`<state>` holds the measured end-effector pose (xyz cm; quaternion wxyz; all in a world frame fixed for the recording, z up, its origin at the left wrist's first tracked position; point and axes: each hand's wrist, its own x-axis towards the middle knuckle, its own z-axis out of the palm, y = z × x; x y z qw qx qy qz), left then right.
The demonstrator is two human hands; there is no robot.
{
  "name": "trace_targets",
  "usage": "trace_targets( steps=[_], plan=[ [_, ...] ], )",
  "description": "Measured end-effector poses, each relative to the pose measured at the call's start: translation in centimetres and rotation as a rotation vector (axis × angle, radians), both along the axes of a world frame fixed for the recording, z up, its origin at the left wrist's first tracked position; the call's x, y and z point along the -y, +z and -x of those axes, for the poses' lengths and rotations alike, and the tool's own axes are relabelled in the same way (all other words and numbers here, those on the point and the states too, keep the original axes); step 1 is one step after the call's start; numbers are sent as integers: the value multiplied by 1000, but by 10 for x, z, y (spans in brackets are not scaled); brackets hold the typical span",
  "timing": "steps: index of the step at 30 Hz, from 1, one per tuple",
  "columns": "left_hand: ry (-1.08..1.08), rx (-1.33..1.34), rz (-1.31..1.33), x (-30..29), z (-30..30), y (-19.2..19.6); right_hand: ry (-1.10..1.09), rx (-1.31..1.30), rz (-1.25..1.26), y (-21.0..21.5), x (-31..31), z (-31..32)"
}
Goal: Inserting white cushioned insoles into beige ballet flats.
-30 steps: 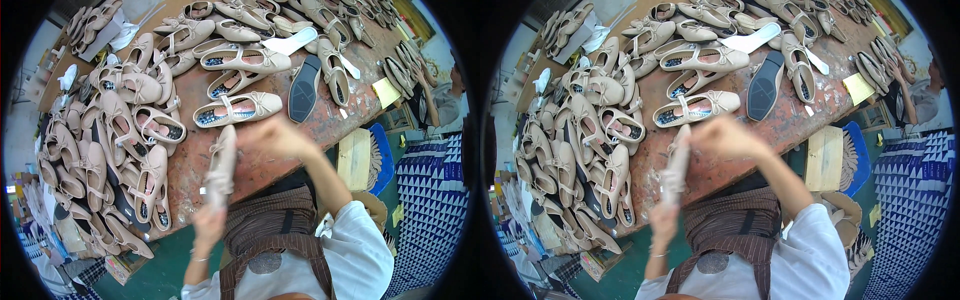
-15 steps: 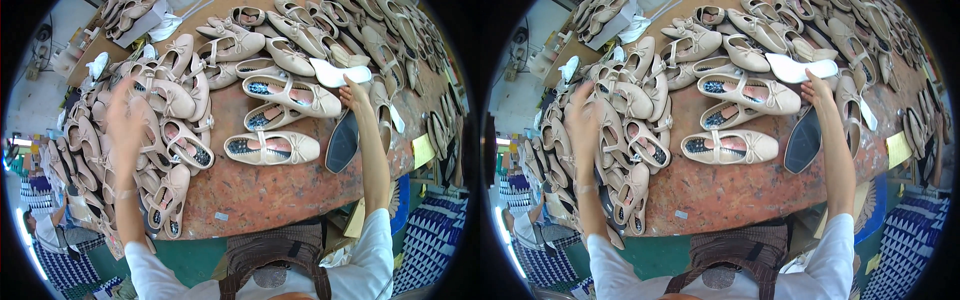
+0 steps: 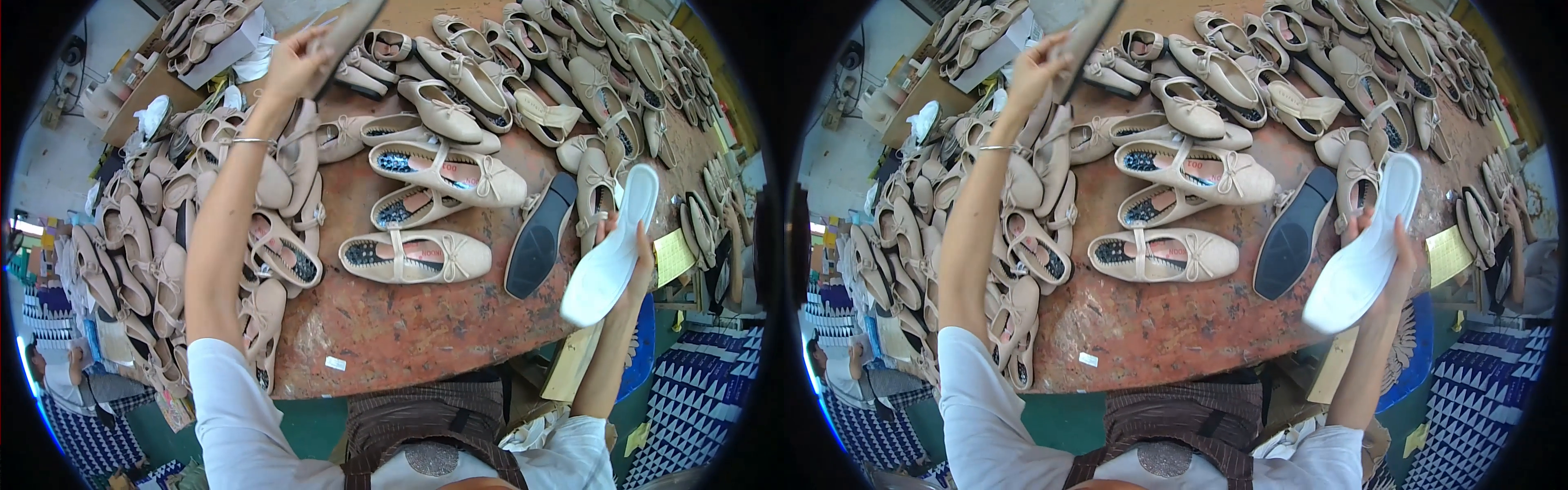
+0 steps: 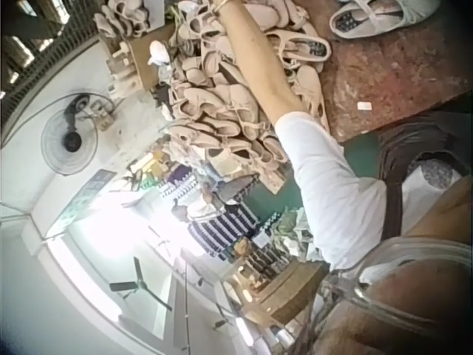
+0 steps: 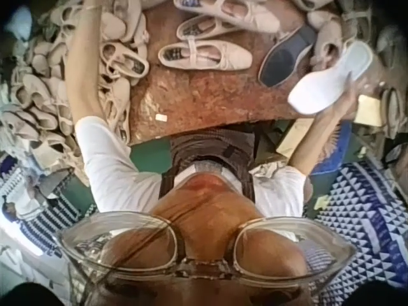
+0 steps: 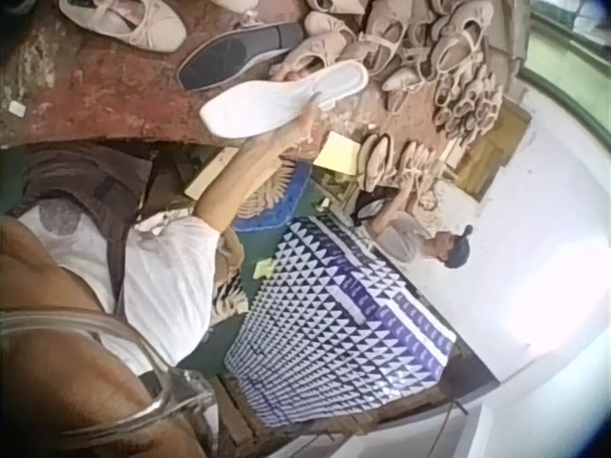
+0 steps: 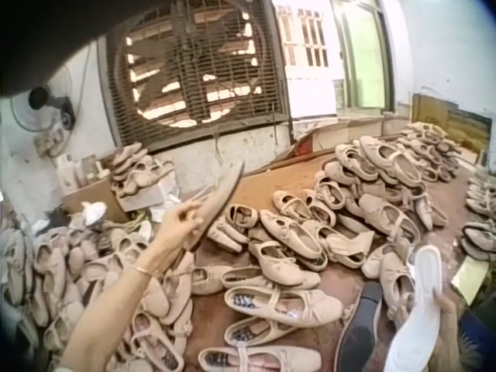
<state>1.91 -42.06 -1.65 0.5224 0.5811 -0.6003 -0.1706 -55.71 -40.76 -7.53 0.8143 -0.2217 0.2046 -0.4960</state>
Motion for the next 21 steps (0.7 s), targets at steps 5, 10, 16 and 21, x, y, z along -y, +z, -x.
trace_targets(
  steps=[5,10,16,21],
  plan=[
    [77,267,-90,-148,133,105,14,-48,-113,4,-92,-15],
    [-19,464,-361,-306,239,1,60,-341,35,-18,-147,-36],
    [174,413,-422,-401,275,-99,110,-1144,862,-11,-194,-52],
    [812,317,-449,-428,266,-115,166,-1282,1600,-20,-212,-101]
  ],
)
